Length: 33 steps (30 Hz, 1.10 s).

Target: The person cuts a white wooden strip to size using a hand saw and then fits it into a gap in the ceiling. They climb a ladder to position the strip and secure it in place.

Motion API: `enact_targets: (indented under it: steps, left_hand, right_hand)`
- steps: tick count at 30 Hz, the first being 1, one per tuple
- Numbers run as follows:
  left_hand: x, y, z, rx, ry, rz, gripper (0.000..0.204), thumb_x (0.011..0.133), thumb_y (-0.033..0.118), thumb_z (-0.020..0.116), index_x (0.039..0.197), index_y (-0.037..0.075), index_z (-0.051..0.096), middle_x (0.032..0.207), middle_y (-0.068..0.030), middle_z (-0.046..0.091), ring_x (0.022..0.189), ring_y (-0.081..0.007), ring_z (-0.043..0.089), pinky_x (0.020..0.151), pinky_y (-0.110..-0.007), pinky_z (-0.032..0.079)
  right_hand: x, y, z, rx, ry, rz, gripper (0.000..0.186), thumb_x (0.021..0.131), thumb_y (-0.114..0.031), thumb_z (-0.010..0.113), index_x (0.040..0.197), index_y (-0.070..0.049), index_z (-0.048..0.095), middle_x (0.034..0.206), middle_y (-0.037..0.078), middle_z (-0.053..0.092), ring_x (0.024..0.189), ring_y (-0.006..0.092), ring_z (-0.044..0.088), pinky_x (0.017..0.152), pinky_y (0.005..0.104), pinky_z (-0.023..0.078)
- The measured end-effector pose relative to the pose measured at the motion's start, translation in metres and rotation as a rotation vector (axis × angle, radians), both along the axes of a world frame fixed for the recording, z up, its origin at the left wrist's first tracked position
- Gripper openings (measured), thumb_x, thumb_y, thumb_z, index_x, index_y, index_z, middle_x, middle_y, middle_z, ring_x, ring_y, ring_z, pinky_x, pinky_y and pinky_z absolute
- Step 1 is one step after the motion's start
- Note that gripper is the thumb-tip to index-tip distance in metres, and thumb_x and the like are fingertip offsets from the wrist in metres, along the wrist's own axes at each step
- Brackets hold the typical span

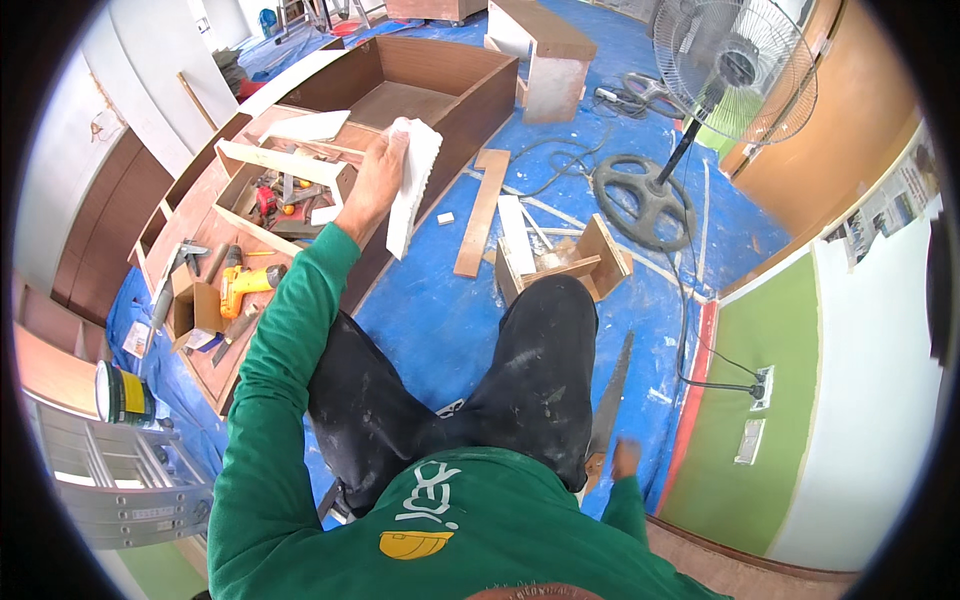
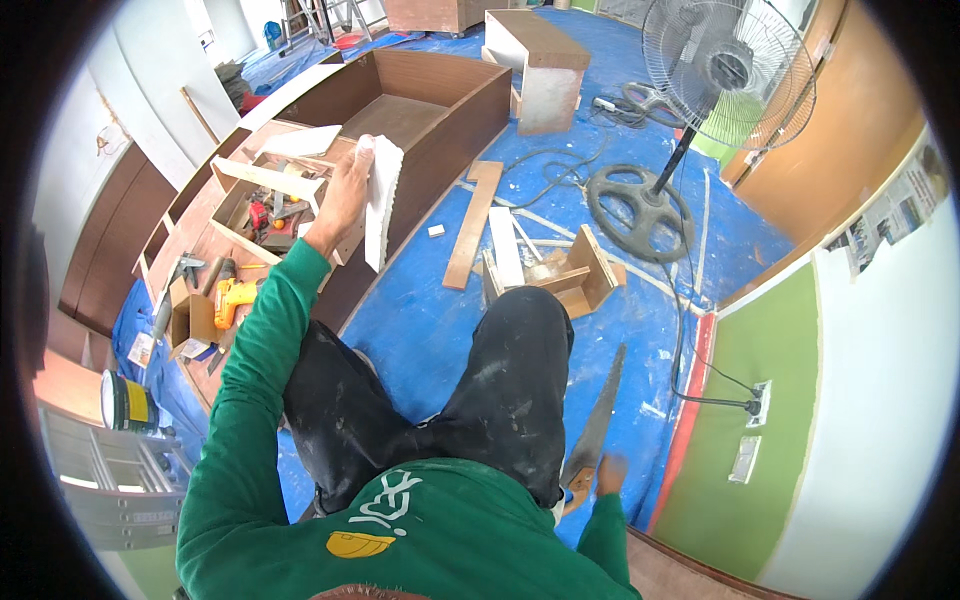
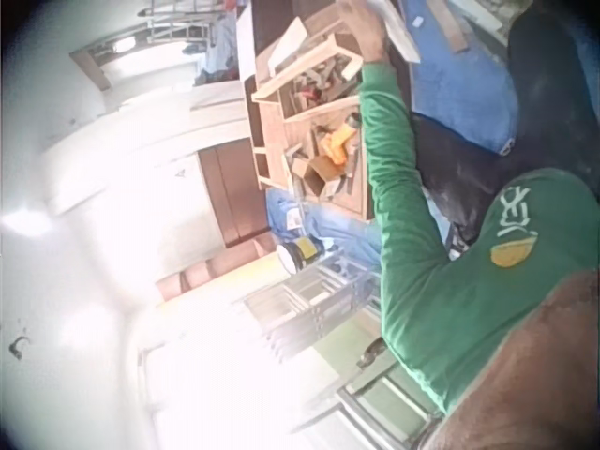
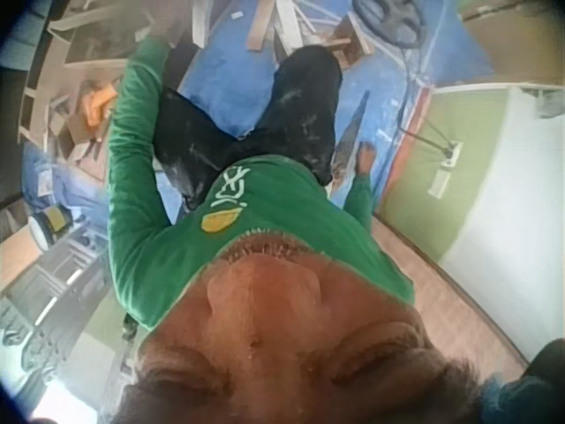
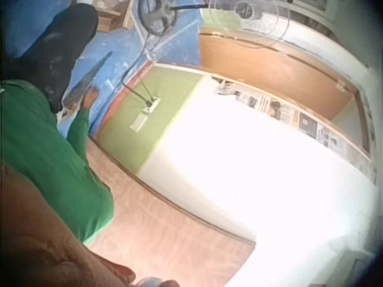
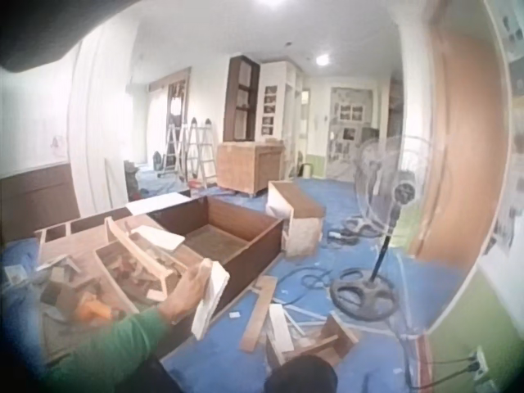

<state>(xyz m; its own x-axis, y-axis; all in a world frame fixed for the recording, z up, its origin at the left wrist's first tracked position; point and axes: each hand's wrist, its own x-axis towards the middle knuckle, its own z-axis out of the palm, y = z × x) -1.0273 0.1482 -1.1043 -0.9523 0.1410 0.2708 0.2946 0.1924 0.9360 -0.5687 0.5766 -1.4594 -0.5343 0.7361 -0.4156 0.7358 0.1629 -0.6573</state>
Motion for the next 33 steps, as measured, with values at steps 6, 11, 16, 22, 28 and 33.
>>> enact_targets:
  steps: [6, 11, 16, 22, 28, 33]
  left_hand:
    - [-0.022, -0.005, -0.044, 0.244, -0.201, -0.152, 0.048, 0.113, 0.038, 0.044, 0.121, -0.005, 0.063, 0.106, -0.0111, 0.069, 0.094, -0.0171, 0.064, 0.083, -0.033, 0.052]
    - [-0.032, -0.022, -0.065, -0.061, 0.428, 0.001, 0.045, 0.112, 0.028, 0.041, 0.121, -0.010, 0.062, 0.115, -0.0243, 0.070, 0.107, -0.0332, 0.066, 0.098, -0.042, 0.050]
    - [-0.019, -0.036, -0.055, -0.093, 0.174, 0.007, 0.042, 0.112, 0.025, 0.036, 0.113, -0.008, 0.062, 0.111, -0.0307, 0.067, 0.104, -0.0400, 0.066, 0.095, -0.046, 0.050]
    - [0.010, -0.072, -0.063, -0.200, -0.096, -0.111, 0.066, 0.114, 0.051, 0.032, 0.114, -0.005, 0.065, 0.096, -0.0243, 0.067, 0.089, -0.0332, 0.063, 0.087, -0.045, 0.050]
    - [0.020, -0.082, -0.078, -0.079, -0.141, 0.034, 0.072, 0.113, 0.056, 0.033, 0.123, -0.009, 0.061, 0.112, -0.0223, 0.068, 0.104, -0.0258, 0.061, 0.097, -0.040, 0.048]
    - [0.031, -0.082, -0.048, 0.052, -0.109, 0.171, 0.065, 0.114, 0.045, 0.038, 0.136, -0.014, 0.056, 0.124, -0.0267, 0.067, 0.118, -0.0293, 0.061, 0.108, -0.041, 0.045]
  right_hand:
    - [-0.262, -0.109, 0.334, 0.290, 0.927, 0.660, 0.030, 0.103, -0.013, 0.059, 0.127, 0.003, 0.065, 0.103, 0.013, 0.067, 0.100, 0.0270, 0.066, 0.094, 0.0374, 0.051]
    - [-0.385, -0.222, 0.394, 0.935, 0.868, 1.212, 0.037, 0.101, -0.018, 0.063, 0.132, 0.002, 0.056, 0.106, 0.021, 0.067, 0.099, 0.0398, 0.067, 0.086, 0.0467, 0.054]
    - [-0.440, -0.267, 0.372, 0.919, 0.779, 1.426, 0.025, 0.100, -0.022, 0.064, 0.111, -0.002, 0.055, 0.105, 0.024, 0.066, 0.096, 0.0446, 0.065, 0.078, 0.0540, 0.051]
    - [-0.440, -0.283, 0.345, 0.471, 0.820, 1.582, 0.027, 0.098, -0.023, 0.069, 0.086, -0.002, 0.056, 0.074, 0.022, 0.061, 0.068, 0.0453, 0.060, 0.059, 0.0510, 0.043]
    - [-0.442, -0.289, 0.344, 0.419, 0.792, 1.494, 0.033, 0.101, -0.024, 0.067, 0.079, -0.001, 0.057, 0.066, 0.020, 0.058, 0.056, 0.0376, 0.054, 0.053, 0.0448, 0.039]
    - [-0.450, -0.291, 0.343, -0.122, 0.732, 1.312, 0.029, 0.105, -0.029, 0.062, 0.115, -0.001, 0.062, 0.080, 0.011, 0.067, 0.067, 0.0202, 0.064, 0.062, 0.0341, 0.049]
